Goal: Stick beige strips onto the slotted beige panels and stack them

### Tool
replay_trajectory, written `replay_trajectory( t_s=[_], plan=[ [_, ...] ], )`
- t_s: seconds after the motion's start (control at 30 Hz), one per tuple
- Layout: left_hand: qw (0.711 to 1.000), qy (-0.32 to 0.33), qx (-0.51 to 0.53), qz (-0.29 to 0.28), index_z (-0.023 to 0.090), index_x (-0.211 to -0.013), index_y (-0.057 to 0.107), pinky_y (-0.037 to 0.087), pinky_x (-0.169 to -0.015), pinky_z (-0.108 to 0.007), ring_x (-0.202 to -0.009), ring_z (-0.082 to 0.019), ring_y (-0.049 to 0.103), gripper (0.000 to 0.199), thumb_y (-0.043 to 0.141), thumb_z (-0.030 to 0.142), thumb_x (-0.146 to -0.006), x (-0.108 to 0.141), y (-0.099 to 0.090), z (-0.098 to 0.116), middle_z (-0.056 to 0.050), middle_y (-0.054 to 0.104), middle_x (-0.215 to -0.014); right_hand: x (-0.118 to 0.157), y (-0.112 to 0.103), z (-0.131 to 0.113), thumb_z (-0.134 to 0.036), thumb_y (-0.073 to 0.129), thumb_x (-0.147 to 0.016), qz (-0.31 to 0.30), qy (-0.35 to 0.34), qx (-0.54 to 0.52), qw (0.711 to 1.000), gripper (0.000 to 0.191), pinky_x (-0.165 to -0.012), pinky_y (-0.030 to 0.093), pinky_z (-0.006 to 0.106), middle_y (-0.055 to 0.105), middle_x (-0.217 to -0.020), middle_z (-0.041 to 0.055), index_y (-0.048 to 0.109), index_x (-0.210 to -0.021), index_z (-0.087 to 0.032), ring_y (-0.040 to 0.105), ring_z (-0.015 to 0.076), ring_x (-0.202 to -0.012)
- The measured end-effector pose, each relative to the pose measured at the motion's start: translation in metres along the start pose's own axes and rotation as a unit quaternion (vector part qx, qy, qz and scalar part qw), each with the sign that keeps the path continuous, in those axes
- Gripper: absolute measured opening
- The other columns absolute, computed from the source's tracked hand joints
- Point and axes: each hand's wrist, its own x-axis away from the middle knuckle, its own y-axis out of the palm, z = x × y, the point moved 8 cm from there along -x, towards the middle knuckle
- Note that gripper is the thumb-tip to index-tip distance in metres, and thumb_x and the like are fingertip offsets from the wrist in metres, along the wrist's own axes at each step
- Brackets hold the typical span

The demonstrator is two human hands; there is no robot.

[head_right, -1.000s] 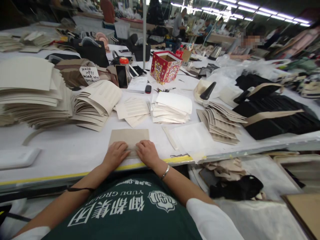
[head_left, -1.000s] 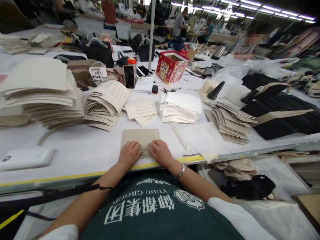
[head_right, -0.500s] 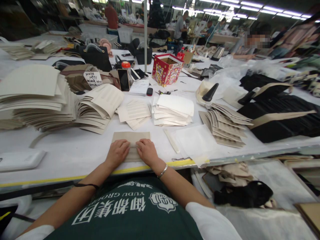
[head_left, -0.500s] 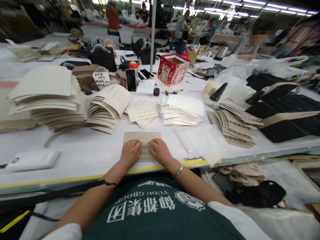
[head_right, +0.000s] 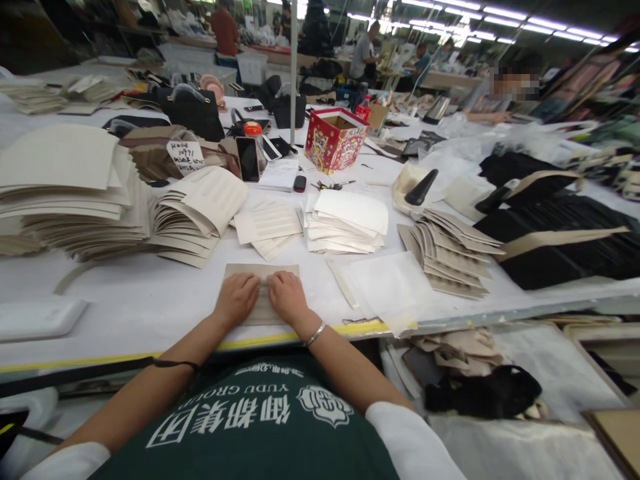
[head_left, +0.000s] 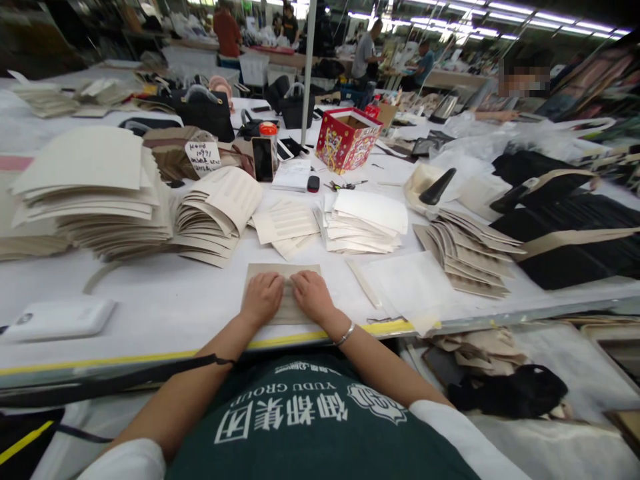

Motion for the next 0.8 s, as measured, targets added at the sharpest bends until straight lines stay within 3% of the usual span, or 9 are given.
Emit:
replay_trajectory(
  t_s=[0.1,0.33,0.4,0.53,0.63,0.8],
  plan=[
    [0.999,0.003,0.02,-0.041,0.017,-0.09,0.059,0.04,-0.077,-0.036,-0.088,-0.023,0.05,0.019,0.044,0.028,-0.087,-0.01,0.016,0.013,-0.01,0.059,-0.094,-0.005,0.013,-0.003,-0.02,0.05,-0.086,-0.02,0.002,0.03,0.999,0.012,-0.081,0.034,0.032,0.057,-0.095,0.0069,0.061,-0.091,-0.017,0.046,0.0206,-0.09],
    [0.996,-0.07,-0.049,-0.032,0.015,-0.076,0.057,0.042,-0.073,-0.037,-0.08,-0.024,0.05,0.023,0.044,0.031,-0.086,0.003,-0.002,-0.048,-0.01,0.056,-0.083,0.006,-0.007,0.035,-0.027,0.052,-0.086,-0.034,0.053,0.102,0.993,0.013,-0.073,0.034,0.031,0.057,-0.088,0.0076,0.059,-0.085,-0.017,0.048,0.0211,-0.085],
    [0.994,-0.091,-0.049,-0.022,0.015,-0.077,0.058,0.042,-0.072,-0.038,-0.082,-0.025,0.051,0.022,0.043,0.029,-0.086,0.004,-0.007,-0.053,-0.011,0.057,-0.084,0.005,-0.01,0.037,-0.028,0.053,-0.086,-0.045,0.059,0.102,0.992,0.013,-0.072,0.035,0.032,0.057,-0.087,0.0073,0.06,-0.085,-0.017,0.049,0.0211,-0.085],
    [0.998,-0.03,0.054,0.016,0.015,-0.1,0.058,0.043,-0.084,-0.039,-0.098,-0.024,0.051,0.023,0.042,0.024,-0.087,-0.004,-0.002,-0.026,-0.012,0.058,-0.104,-0.004,-0.008,0.026,-0.02,0.051,-0.086,-0.029,0.049,0.051,0.997,0.018,-0.077,0.037,0.031,0.057,-0.097,0.0078,0.06,-0.101,-0.017,0.049,0.0205,-0.092],
    [0.994,0.033,0.103,-0.012,0.016,-0.109,0.055,0.043,-0.088,-0.039,-0.102,-0.023,0.05,0.028,0.044,0.025,-0.086,-0.012,0.017,0.001,-0.012,0.057,-0.11,-0.016,0.0,0.012,-0.016,0.05,-0.085,-0.018,0.009,0.007,1.0,0.026,-0.083,0.037,0.031,0.057,-0.103,0.0077,0.058,-0.11,-0.018,0.048,0.0196,-0.096],
    [0.996,0.017,0.074,-0.042,0.013,-0.108,0.056,0.042,-0.089,-0.04,-0.101,-0.025,0.051,0.029,0.049,0.026,-0.084,-0.023,0.031,0.003,-0.012,0.058,-0.109,-0.027,0.014,0.009,-0.02,0.052,-0.087,-0.025,-0.029,-0.009,0.999,0.018,-0.086,0.035,0.031,0.058,-0.098,0.006,0.061,-0.102,-0.018,0.048,0.0192,-0.093]
  ],
)
